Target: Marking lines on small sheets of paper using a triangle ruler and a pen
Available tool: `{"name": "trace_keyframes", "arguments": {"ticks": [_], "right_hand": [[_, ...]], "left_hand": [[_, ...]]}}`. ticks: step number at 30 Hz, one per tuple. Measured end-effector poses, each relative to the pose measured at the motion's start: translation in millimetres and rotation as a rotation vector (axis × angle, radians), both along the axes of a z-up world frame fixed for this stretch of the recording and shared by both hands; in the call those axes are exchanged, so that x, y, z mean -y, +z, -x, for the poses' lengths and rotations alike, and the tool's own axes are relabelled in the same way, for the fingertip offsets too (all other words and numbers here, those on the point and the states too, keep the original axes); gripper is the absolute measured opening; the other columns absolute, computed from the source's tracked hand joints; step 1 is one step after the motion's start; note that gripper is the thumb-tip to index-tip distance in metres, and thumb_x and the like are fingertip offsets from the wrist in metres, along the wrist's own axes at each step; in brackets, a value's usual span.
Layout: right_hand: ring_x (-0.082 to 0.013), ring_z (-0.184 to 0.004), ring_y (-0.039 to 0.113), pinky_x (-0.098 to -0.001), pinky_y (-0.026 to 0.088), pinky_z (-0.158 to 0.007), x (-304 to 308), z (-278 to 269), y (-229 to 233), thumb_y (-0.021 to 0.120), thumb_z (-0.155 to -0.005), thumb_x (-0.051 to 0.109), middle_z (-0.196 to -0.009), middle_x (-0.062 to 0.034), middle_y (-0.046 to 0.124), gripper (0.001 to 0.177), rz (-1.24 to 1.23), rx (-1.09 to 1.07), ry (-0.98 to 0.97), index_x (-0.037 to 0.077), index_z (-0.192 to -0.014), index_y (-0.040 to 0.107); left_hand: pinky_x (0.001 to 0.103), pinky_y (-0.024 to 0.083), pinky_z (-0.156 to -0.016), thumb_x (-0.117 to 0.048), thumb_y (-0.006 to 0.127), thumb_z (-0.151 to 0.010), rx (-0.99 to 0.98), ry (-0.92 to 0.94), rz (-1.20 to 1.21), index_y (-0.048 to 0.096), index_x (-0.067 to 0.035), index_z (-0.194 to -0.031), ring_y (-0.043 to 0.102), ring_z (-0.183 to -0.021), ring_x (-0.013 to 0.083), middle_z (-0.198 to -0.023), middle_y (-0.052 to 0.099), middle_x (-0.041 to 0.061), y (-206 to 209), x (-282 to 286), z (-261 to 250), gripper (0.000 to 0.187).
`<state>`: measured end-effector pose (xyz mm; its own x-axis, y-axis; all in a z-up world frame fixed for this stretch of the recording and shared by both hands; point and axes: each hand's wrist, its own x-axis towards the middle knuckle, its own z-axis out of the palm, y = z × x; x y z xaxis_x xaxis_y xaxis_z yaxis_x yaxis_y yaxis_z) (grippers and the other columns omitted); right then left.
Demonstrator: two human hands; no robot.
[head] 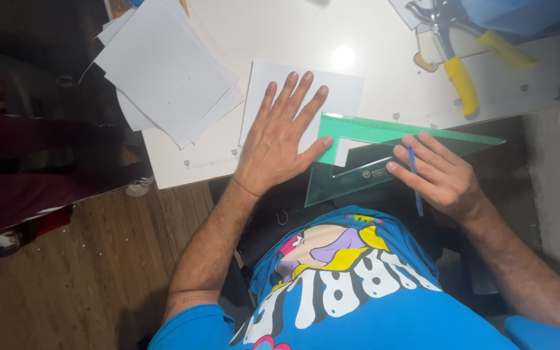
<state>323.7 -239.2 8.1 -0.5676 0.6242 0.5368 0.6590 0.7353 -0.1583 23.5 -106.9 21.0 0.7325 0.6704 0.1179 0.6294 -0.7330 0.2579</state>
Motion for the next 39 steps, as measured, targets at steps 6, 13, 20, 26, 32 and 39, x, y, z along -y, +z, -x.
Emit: {"name": "trace_keyframes", "arguments": {"ticks": [6,13,20,26,32,39], "right_hand": [[-0.0423,-0.12,0.071,-0.0586,0.056,-0.106,3.1,-8.3,-18.6,0.082,-0.089,-0.007,-0.125,-0.0252,0.072,0.037,-0.015,0.083,0.004,-0.004,-0.124,0.071],[-0.0416,-0.12,0.07,-0.0581,0.056,-0.106,5.4,-7.1,-23.8,0.083,-0.089,-0.005,-0.124,-0.0252,0.073,0.037,-0.019,0.071,0.002,-0.002,-0.124,0.072],[-0.0408,-0.117,0.072,-0.0551,0.058,-0.103,-1.7,5.6,-18.4,0.083,-0.091,-0.006,-0.12,-0.0243,0.075,0.031,-0.069,0.044,0.024,-0.001,-0.12,0.073],[-0.041,-0.12,0.07,-0.056,0.056,-0.106,-0.4,2.5,-18.4,0.079,-0.093,-0.006,-0.124,-0.0242,0.073,0.031,-0.025,0.041,0.025,-0.001,-0.123,0.071],[-0.0407,-0.119,0.071,-0.0555,0.056,-0.105,2.5,2.0,-19.3,0.081,-0.092,-0.005,-0.122,-0.0238,0.074,0.03,-0.026,0.028,0.019,-0.001,-0.121,0.073],[-0.0411,-0.12,0.07,-0.0567,0.055,-0.106,3.6,-1.0,-17.4,0.085,-0.089,0.0,-0.124,-0.0242,0.073,0.035,-0.005,0.015,0.032,0.0,-0.122,0.071]], "left_hand": [[0.051,0.01,-0.135,-0.062,0.048,-0.109,-0.021,-0.011,0.012,0.03,-0.015,-0.166,0.02,-0.163,0.031,-0.173,0.024,0.014,1.7,-1.9,-0.8,0.076],[0.051,0.008,-0.136,-0.063,0.05,-0.11,-0.067,-0.009,0.023,0.025,-0.017,-0.168,0.018,-0.165,0.031,-0.175,0.021,0.014,0.9,-2.7,-0.2,0.077],[0.05,0.007,-0.136,-0.051,0.041,-0.116,-0.126,-0.009,-0.003,0.022,-0.017,-0.168,0.017,-0.165,0.0301,-0.175,0.02,0.013,1.4,-3.6,-1.3,0.065],[0.05,0.012,-0.136,-0.053,0.046,-0.114,-0.075,-0.005,-0.016,0.027,-0.016,-0.167,0.02,-0.164,0.0307,-0.174,0.024,0.013,4.4,-3.3,-1.3,0.067],[0.05,0.011,-0.136,-0.056,0.045,-0.114,-0.092,-0.003,-0.008,0.027,-0.016,-0.167,0.019,-0.164,0.0308,-0.174,0.022,0.013,2.1,-2.6,-2.4,0.069],[0.05,0.012,-0.136,-0.058,0.046,-0.113,-0.074,-0.004,-0.022,0.028,-0.016,-0.167,0.021,-0.164,0.0309,-0.174,0.024,0.013,2.2,-1.8,-1.4,0.071]]}}
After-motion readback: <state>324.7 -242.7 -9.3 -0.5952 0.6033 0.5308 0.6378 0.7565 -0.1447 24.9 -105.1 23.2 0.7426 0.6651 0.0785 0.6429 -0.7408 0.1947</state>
